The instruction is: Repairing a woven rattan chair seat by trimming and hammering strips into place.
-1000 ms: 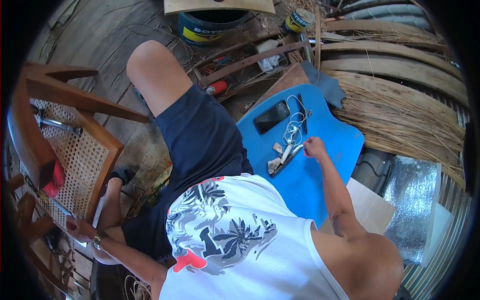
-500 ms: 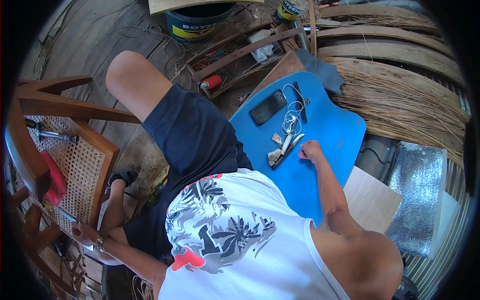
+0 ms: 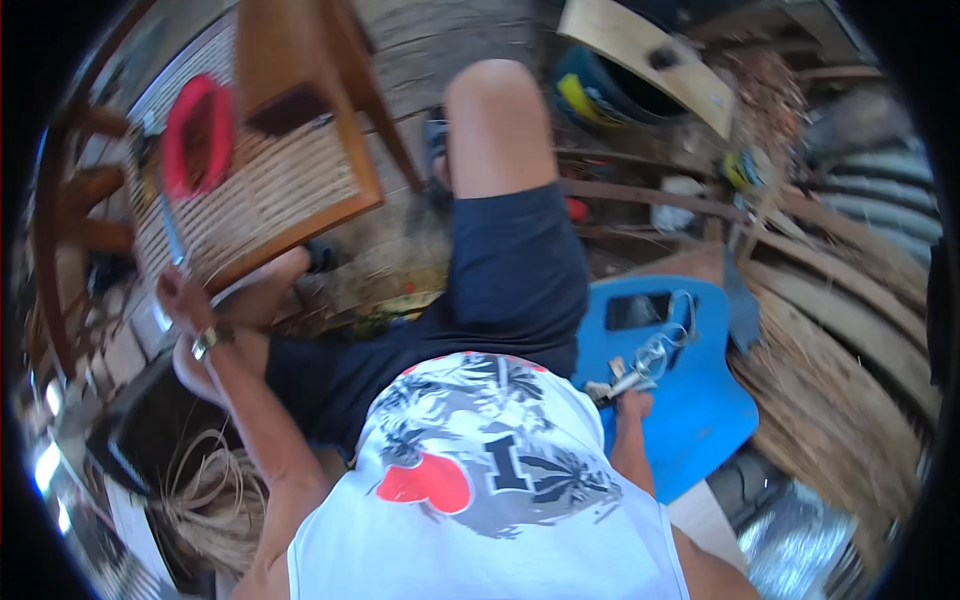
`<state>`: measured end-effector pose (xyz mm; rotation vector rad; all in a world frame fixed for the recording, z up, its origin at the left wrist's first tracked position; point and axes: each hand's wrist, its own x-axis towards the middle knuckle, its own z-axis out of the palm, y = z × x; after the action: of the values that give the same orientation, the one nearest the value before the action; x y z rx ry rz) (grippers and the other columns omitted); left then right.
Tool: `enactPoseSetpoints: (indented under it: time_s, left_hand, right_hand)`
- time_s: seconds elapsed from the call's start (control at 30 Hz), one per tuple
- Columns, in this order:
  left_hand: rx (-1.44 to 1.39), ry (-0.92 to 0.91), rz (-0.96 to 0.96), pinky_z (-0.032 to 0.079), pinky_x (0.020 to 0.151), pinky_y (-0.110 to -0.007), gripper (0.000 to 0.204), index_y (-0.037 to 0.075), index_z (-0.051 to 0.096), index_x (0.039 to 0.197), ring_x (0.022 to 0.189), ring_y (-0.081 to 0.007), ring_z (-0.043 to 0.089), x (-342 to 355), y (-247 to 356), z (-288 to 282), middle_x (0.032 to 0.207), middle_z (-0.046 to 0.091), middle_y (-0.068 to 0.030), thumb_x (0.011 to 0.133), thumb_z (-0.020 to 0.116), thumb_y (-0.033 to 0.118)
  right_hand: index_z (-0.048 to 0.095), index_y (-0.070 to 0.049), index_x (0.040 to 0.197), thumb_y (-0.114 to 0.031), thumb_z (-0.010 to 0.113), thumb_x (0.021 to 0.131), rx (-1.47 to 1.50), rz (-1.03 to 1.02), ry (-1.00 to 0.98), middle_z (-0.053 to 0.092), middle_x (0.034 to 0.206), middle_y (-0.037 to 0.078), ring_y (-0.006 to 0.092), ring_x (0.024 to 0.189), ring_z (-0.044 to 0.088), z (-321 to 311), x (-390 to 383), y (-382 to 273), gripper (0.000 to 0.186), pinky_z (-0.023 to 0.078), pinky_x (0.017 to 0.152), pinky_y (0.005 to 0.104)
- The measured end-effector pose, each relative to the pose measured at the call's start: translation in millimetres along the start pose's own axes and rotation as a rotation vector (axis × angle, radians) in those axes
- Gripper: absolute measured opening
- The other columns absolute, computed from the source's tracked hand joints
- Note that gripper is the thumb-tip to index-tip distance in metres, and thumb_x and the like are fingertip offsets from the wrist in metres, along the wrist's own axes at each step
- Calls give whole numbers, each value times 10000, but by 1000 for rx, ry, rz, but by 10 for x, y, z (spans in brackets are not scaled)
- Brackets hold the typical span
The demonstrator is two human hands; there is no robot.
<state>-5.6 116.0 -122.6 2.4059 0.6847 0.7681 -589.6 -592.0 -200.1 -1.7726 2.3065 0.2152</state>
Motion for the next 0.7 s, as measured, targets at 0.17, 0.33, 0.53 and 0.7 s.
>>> enactPoseSetpoints:
  time_s: [0.17, 0.33, 0.53, 0.7]
  left_hand:
    - [151, -83, -9, 529, 973, -429, 516, -13, 716, 1210, 1081, -348, 696, 123, 116, -30, 1198, 736, -191, 1016, 629, 457]
    - [167, -81, -71, 545, 953, -404, 503, 11, 738, 1202, 1059, -314, 713, 169, 233, 53, 1183, 745, -180, 990, 669, 462]
    - [-22, -46, 28, 553, 922, -394, 379, -26, 725, 1144, 997, -301, 715, 278, -193, 151, 1092, 751, -185, 1018, 663, 327]
    - [5, -11, 48, 533, 866, -365, 319, 16, 678, 1225, 954, -213, 683, -70, -1, 15, 1038, 741, -118, 1014, 679, 255]
  right_hand:
    - [515, -3, 1300, -243, 836, 782, -63, 159, 19, 675, 1261, 276, 431, 1163, 680, -22, -156, -154, 656, 549, 1015, 471]
    - [603, 47, 1184, -204, 759, 824, 99, 143, -157, 676, 1230, 294, 448, 1132, 683, -215, -305, -175, 465, 550, 979, 480]
    - [566, 76, 1197, -180, 682, 892, 149, -10, 130, 682, 1144, 293, 477, 1065, 680, 291, -203, 121, 414, 552, 919, 516]
    - [623, 29, 1087, -163, 599, 956, -218, -346, 89, 683, 1000, 169, 291, 845, 674, -231, 613, 140, 235, 565, 752, 384]
